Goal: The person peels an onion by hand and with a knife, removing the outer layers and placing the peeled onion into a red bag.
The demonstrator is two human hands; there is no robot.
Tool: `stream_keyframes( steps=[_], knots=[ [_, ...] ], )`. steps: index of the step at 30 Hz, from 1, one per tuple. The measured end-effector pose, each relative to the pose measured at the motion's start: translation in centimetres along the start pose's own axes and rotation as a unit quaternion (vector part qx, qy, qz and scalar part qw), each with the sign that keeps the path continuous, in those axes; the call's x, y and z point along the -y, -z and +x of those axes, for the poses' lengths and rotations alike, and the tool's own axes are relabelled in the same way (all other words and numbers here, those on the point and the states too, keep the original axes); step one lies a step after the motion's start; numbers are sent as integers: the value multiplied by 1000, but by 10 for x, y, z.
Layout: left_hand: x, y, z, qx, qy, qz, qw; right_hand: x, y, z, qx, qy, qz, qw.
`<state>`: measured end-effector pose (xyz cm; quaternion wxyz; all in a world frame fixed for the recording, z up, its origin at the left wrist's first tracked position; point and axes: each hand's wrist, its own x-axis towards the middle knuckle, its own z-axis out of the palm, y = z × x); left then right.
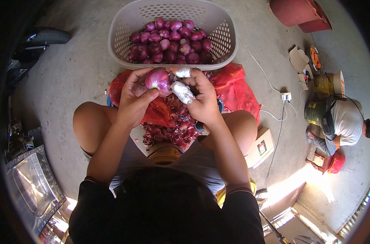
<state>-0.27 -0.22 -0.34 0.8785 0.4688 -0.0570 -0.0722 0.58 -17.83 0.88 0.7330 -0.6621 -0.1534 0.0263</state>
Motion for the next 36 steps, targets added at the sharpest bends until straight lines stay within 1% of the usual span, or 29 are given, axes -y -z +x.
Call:
stream_keyframes(
  steps=[6, 10, 11, 12, 14, 17, 21, 24, 27, 30, 35, 36],
  knots=[
    [-1, 1, 1, 1, 0, -8, 1000, 1, 12, 3, -51, -22, 39, 998],
    [-3, 2, 2, -21, 27, -36, 999, 10, 12, 1, -11, -13, 31, 999],
    [-5, 0, 1, -26, 35, -46, 998, 2, 15, -3, 20, 8, -30, 999],
    [-7, 0, 1, -31, 44, -56, 997, 9, 10, -3, 35, -21, -15, 999],
    [-6, 1, 1, -31, 43, -46, 998, 1, 13, -7, 74, -16, -69, 995],
    [-8, 1, 2, -30, 61, -70, 995, -2, 16, -9, 91, -43, -119, 988],
    [-10, 0, 3, -48, 72, -99, 991, -12, 23, -11, 85, -16, -143, 986],
    [-10, 3, 3, -28, 99, -135, 985, -11, 22, -10, 87, -11, -160, 983],
    [-11, 2, 2, -26, 110, -165, 980, -9, 15, -9, 75, -14, -172, 982],
    [-11, 3, 2, -20, 130, -237, 963, -11, 13, -11, 74, -9, -185, 980],
    [-4, 7, 3, -24, 166, -233, 958, -10, 12, -11, 106, -7, -163, 981],
    [-5, 6, 3, -28, 175, -228, 957, -10, 12, -10, 99, -4, -174, 980]
  ],
)
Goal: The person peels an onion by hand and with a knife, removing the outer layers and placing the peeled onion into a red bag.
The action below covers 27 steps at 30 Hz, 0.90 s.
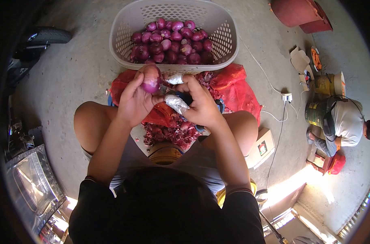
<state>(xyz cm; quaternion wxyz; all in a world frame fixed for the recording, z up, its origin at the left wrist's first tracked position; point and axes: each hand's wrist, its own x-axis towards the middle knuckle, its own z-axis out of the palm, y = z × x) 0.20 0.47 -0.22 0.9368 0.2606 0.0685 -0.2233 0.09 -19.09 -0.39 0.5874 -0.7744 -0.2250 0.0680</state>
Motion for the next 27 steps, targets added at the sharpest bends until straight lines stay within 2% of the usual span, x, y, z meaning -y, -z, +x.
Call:
stream_keyframes(
  steps=[2, 6, 9, 14, 21, 24, 27],
  knots=[
    [0, 5, 0, 2, 21, 63, 998, 1, 1, 1, -14, 1, -23, 1000],
    [1, 4, 0, -3, 69, 123, 990, 4, 4, -3, 31, -4, -31, 999],
    [1, -12, -4, -43, 46, 192, 979, 3, 4, -4, 31, 13, -39, 999],
    [0, -3, -3, -4, 102, 215, 971, -3, 0, -1, -10, 54, -45, 997],
    [-1, -7, -4, -30, 130, 245, 960, 9, 6, 3, 50, 53, -74, 995],
    [-6, -9, -5, 14, 149, 240, 959, 11, 5, 5, 40, 49, -74, 995],
    [-5, -13, -5, -33, 151, 246, 957, 13, 5, 5, 43, 46, -74, 995]
  ],
)
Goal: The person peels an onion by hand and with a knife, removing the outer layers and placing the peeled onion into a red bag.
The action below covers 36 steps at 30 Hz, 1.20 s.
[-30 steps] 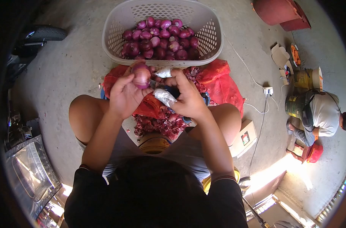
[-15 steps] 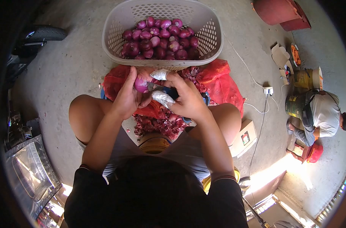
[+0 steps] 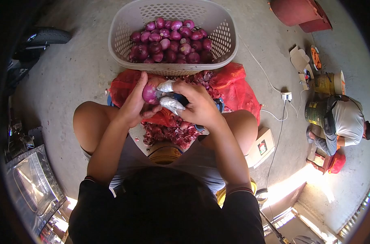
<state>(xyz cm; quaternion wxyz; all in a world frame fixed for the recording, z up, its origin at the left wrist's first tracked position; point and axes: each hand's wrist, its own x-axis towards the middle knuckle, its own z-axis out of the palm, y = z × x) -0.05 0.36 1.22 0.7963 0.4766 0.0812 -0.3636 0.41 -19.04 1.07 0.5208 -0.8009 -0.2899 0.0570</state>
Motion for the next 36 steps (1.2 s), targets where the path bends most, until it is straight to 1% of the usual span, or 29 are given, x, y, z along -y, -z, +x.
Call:
stream_keyframes(
  steps=[2, 3, 6, 9, 12, 15, 18, 21, 22, 24, 25, 26, 27, 29, 30, 32, 35, 36],
  knots=[
    [2, 4, 1, 13, -2, 6, 1000, 2, 0, 1, -3, 8, -8, 1000],
    [2, 4, 2, 19, -3, 10, 1000, 1, -1, 1, -18, 6, 9, 1000],
    [-1, 1, -1, 1, 25, 13, 1000, -2, -4, 1, -64, 4, 66, 996],
    [0, 5, -1, 8, 57, 5, 998, -2, -3, 1, -98, 0, 123, 988],
    [-3, 5, -3, 18, 47, -13, 999, -10, 1, -5, -105, -19, 144, 984],
    [-3, 4, -8, 28, 31, -62, 997, -6, 1, -4, -106, -36, 163, 980],
    [2, 10, -7, 88, -43, -20, 995, -6, 1, -5, -122, -30, 199, 972],
    [1, 16, -4, 133, -45, -25, 990, -4, 6, -3, -146, -25, 231, 962],
    [-1, 15, -5, 125, -45, -15, 991, -3, 7, -3, -141, -25, 249, 958],
    [-6, 10, -10, 109, -44, 3, 993, -5, 7, -5, -128, -12, 233, 964],
    [-7, 7, -11, 86, -41, 0, 995, -6, 7, -6, -121, -6, 226, 967],
    [-8, 3, -11, 63, -39, -3, 997, -5, 9, -8, -83, 4, 177, 981],
    [-8, 0, -11, 39, -36, -6, 999, -11, 4, -9, -88, 36, 152, 984],
    [-5, 1, -7, 20, -72, 54, 996, -13, 5, -16, -35, -16, 117, 992],
    [-2, 2, -5, 10, -90, 83, 992, -9, 8, -14, -20, -15, 83, 996],
    [2, 5, -3, 16, -105, 80, 991, -3, 13, -11, 12, -13, 17, 1000],
    [0, 4, -6, 16, -114, 84, 990, -12, 11, -13, -13, 27, 17, 999],
    [-1, 3, -8, 15, -115, 87, 989, -12, 11, -13, -14, 25, 22, 999]
  ],
)
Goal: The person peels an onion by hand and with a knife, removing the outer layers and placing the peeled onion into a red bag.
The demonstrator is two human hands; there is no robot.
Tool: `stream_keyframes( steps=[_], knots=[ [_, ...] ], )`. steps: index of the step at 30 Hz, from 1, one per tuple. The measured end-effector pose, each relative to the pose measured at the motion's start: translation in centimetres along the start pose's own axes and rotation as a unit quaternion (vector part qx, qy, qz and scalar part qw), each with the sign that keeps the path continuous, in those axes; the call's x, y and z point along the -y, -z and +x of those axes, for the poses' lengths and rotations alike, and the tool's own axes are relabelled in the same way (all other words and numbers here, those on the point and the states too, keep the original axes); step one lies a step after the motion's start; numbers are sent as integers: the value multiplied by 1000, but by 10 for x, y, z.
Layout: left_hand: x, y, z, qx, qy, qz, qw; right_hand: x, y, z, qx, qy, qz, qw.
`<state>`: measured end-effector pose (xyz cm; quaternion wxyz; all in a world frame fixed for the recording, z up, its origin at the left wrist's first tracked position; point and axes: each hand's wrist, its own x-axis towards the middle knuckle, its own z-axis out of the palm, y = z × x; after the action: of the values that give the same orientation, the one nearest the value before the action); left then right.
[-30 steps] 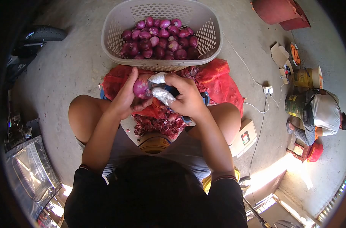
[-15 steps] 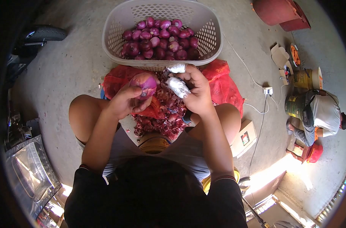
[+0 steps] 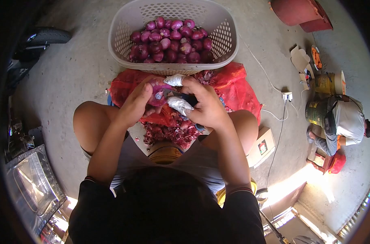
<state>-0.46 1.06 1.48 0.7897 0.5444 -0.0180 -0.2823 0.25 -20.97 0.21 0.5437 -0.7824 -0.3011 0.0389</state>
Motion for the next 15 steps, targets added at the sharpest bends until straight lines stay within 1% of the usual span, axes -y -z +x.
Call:
stream_keyframes(
  steps=[3, 5, 6, 8, 9, 11, 14, 15],
  knots=[
    [1, -5, 0, -29, -25, 18, 999, -1, -1, 0, -8, -18, 17, 1000],
    [3, -2, 1, -26, -62, 67, 995, 1, -4, 2, -21, -46, 28, 998],
    [3, -2, 1, -24, -81, 91, 992, 3, -3, 3, -11, -64, 36, 997],
    [-3, -4, -1, -25, -40, 76, 996, 9, -2, 5, 9, -99, 51, 994],
    [-5, -5, -2, -25, -20, 68, 997, 10, -2, 5, 11, -99, 59, 993],
    [-6, -6, -3, -37, -16, 70, 997, 12, -3, 5, 14, -98, 74, 992],
    [-6, -7, -3, -55, -9, 85, 995, 11, 2, 4, 56, -116, 46, 991],
    [-6, -7, -3, -62, -6, 93, 994, 11, 0, 5, 41, -111, 52, 992]
  ],
)
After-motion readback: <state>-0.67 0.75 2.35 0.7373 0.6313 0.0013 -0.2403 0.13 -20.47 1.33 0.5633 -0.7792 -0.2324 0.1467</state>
